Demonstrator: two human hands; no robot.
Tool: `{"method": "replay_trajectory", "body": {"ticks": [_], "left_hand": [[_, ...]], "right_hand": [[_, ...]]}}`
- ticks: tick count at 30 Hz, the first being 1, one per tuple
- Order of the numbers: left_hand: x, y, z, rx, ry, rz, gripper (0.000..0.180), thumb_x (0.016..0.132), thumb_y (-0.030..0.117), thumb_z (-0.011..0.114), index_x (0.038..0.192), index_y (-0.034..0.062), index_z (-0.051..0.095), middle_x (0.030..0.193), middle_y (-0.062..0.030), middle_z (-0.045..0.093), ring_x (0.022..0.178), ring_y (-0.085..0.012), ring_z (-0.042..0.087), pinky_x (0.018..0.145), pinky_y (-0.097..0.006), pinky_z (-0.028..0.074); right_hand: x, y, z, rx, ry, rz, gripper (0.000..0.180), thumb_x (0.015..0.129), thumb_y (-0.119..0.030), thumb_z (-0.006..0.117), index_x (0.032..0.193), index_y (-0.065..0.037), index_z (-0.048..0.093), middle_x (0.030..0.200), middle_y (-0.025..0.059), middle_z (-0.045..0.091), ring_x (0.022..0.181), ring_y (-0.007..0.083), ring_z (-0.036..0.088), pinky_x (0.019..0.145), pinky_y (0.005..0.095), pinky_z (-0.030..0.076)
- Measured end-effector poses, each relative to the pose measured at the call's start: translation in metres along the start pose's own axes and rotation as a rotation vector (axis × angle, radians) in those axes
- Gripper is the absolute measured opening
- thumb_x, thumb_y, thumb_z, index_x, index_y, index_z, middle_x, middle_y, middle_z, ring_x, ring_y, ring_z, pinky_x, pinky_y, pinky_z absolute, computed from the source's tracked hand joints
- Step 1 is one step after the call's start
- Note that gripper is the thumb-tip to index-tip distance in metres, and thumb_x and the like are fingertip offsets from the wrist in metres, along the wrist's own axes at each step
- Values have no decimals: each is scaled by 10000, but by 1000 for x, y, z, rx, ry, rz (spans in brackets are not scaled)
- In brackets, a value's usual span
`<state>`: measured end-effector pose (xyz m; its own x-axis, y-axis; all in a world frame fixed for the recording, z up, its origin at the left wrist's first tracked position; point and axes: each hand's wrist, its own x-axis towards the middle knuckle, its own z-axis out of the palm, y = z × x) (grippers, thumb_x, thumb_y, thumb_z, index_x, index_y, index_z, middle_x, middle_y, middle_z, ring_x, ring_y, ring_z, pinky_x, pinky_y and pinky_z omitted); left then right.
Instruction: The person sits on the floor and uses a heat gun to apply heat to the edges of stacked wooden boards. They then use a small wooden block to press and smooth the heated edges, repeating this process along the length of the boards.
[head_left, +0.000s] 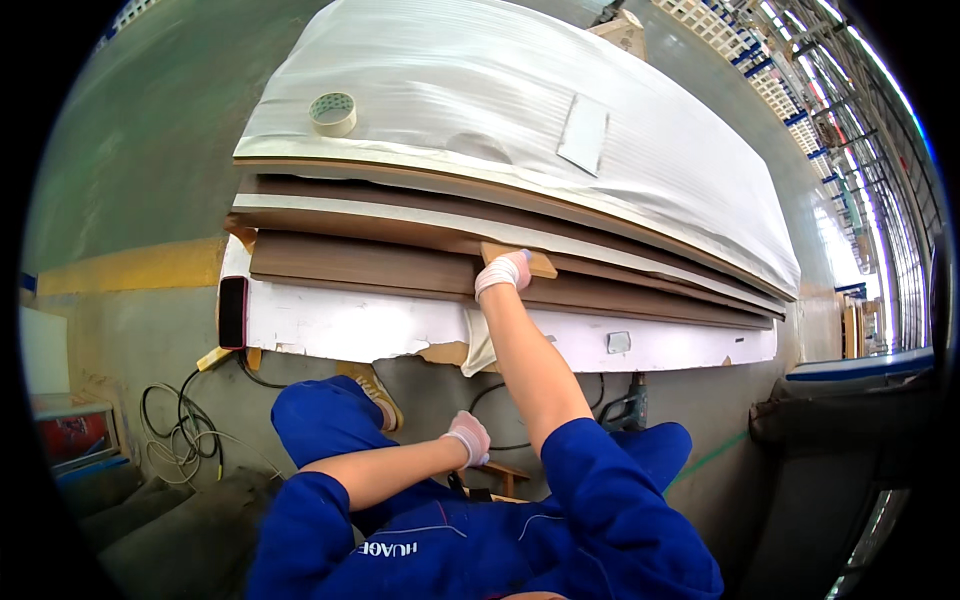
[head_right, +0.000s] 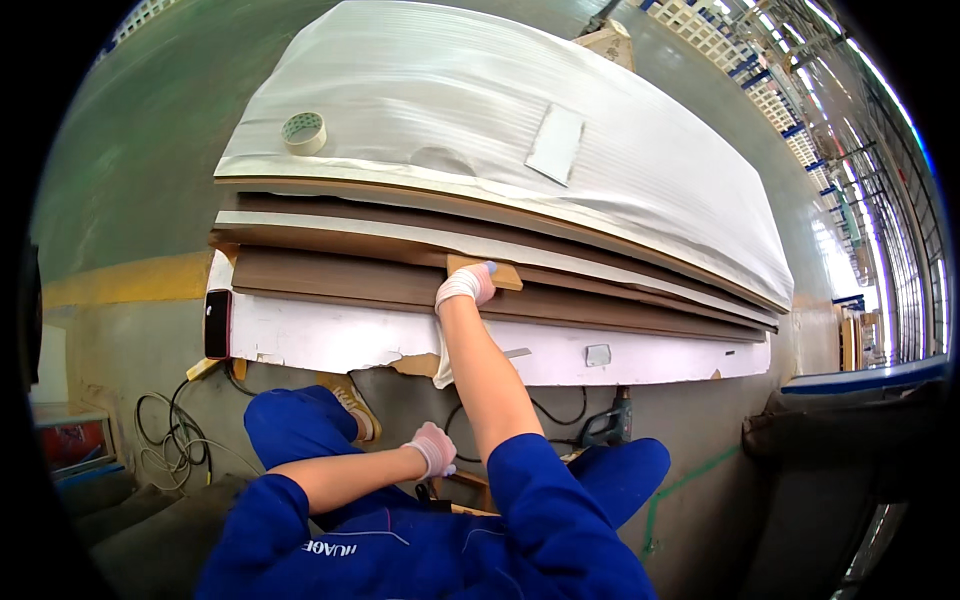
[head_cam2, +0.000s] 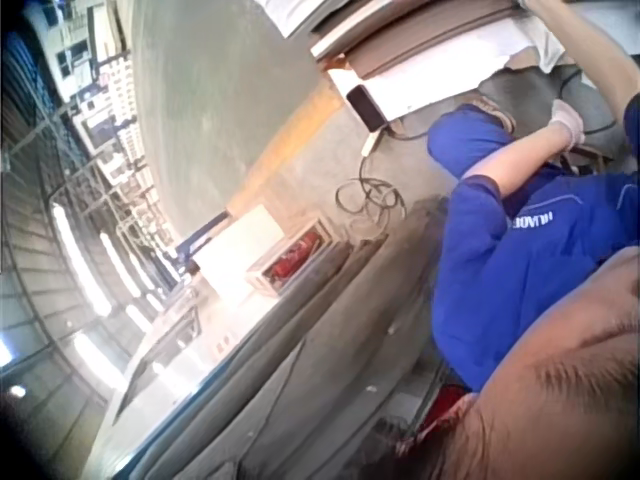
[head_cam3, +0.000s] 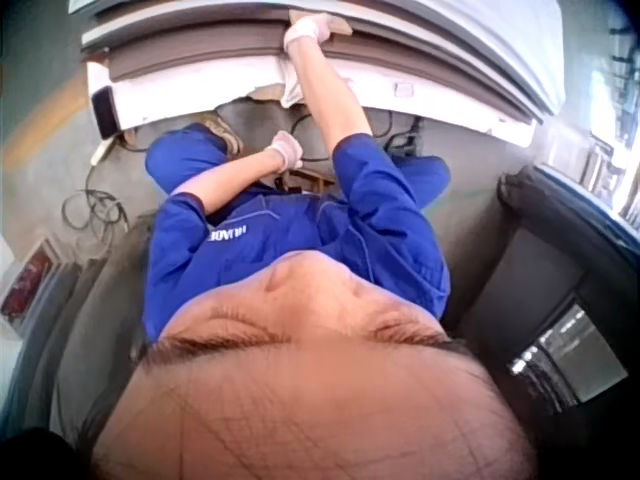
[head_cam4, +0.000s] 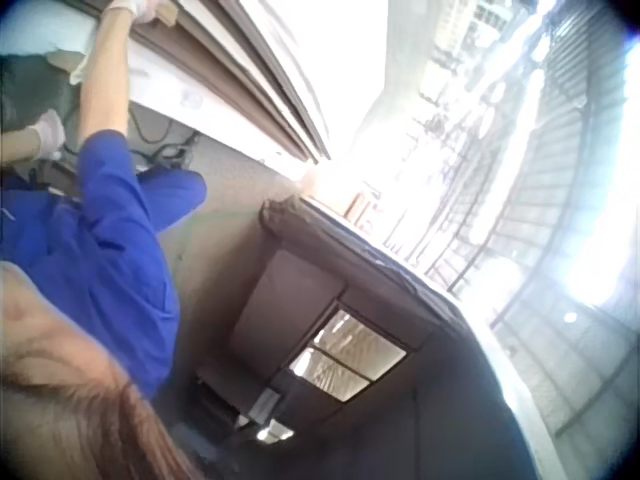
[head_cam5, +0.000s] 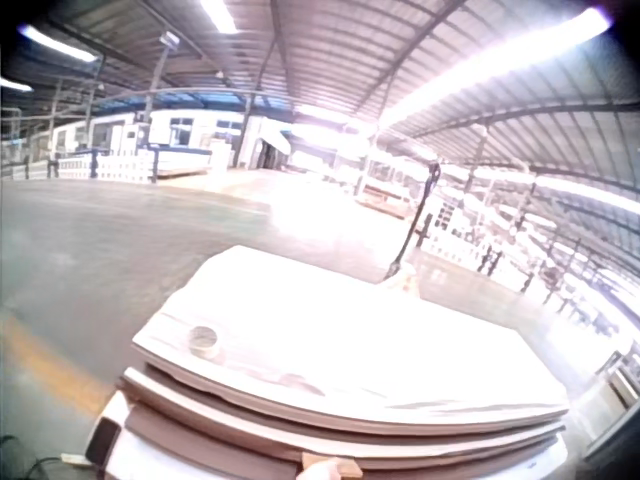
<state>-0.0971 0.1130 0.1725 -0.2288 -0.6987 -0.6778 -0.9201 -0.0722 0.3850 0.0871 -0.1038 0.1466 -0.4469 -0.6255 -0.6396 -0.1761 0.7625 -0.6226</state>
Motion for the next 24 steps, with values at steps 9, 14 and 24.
{"method": "replay_trajectory", "body": {"ticks": [9, 14, 24], "left_hand": [[-1, -9, 0, 25, 17, -42, 367, 836, 446, 574, 966, 134, 719, 954, -52, 704, 879, -225, 665, 738, -354, 454], [16, -7, 21, -42, 23, -66, 314, 773, 351, 638, 997, 149, 724, 963, -28, 699, 925, -206, 650, 753, -379, 431], [24, -12, 31, 35, 37, -129, 296, 835, 306, 598, 1065, 154, 706, 1030, -23, 691, 972, -201, 641, 753, -390, 420]], "right_hand": [[-30, 11, -17, 149, -142, 13, 663, 856, -574, 510, 1063, 46, 621, 1010, 226, 660, 912, 368, 638, 814, 430, 482], [-69, 51, 35, -252, -133, 32, 691, 869, -595, 467, 1042, 55, 623, 1005, 221, 664, 914, 350, 642, 822, 416, 478], [-98, 64, 28, -14, -225, 84, 689, 817, -622, 551, 964, 41, 662, 968, 214, 669, 869, 356, 630, 811, 415, 484]]}}
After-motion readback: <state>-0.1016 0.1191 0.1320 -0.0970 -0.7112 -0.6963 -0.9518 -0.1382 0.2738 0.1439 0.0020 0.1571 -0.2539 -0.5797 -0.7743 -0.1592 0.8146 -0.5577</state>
